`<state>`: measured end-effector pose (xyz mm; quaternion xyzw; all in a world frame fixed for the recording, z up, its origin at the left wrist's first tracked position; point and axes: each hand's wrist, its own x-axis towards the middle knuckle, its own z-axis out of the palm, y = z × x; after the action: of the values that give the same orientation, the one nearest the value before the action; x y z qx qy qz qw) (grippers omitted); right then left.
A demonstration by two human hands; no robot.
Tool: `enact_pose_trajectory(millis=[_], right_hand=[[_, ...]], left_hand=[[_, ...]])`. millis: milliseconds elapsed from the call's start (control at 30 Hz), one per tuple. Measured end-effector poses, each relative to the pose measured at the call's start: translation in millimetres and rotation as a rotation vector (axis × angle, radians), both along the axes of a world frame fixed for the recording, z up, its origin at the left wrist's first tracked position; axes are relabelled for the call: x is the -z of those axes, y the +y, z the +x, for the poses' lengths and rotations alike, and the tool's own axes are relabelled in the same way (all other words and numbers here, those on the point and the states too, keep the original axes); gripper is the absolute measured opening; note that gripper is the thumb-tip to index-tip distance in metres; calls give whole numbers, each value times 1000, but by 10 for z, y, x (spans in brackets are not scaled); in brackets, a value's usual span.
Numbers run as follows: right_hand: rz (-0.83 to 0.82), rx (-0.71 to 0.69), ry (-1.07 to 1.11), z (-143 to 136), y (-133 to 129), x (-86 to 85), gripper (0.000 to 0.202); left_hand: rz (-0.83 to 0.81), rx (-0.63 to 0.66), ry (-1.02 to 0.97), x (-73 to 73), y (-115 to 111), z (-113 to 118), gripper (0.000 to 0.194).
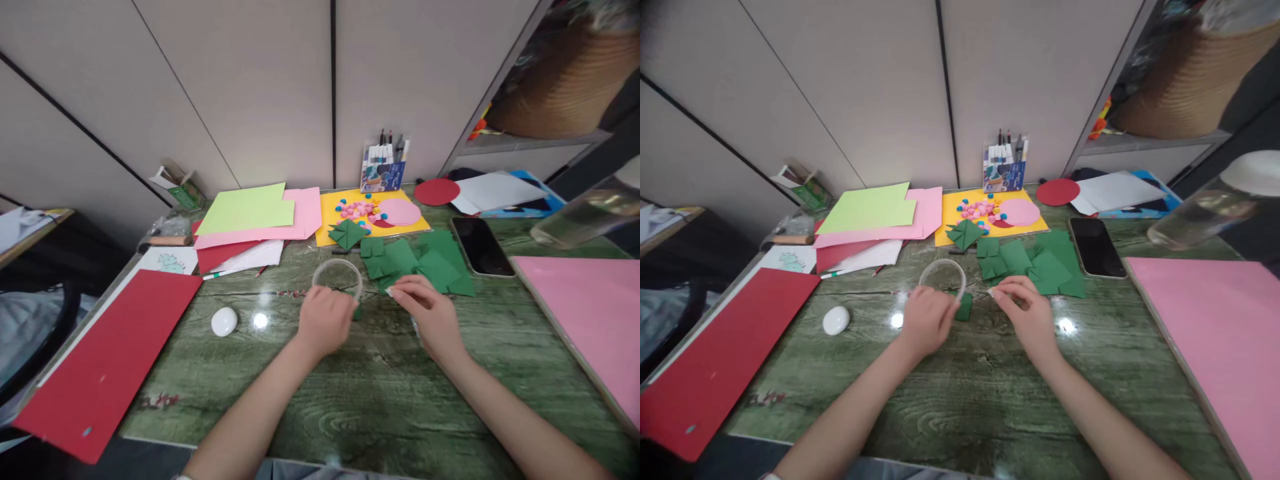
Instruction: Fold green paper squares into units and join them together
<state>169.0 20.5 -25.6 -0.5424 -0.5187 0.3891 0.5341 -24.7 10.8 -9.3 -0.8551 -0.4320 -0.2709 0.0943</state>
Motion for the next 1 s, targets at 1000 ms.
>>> enact_pose_trajectory(millis=[1000], right_hand=[[-265,-245,108,-56,-73,-56,26]], left_hand=[[-584,-108,-90,133,117,-62,34]])
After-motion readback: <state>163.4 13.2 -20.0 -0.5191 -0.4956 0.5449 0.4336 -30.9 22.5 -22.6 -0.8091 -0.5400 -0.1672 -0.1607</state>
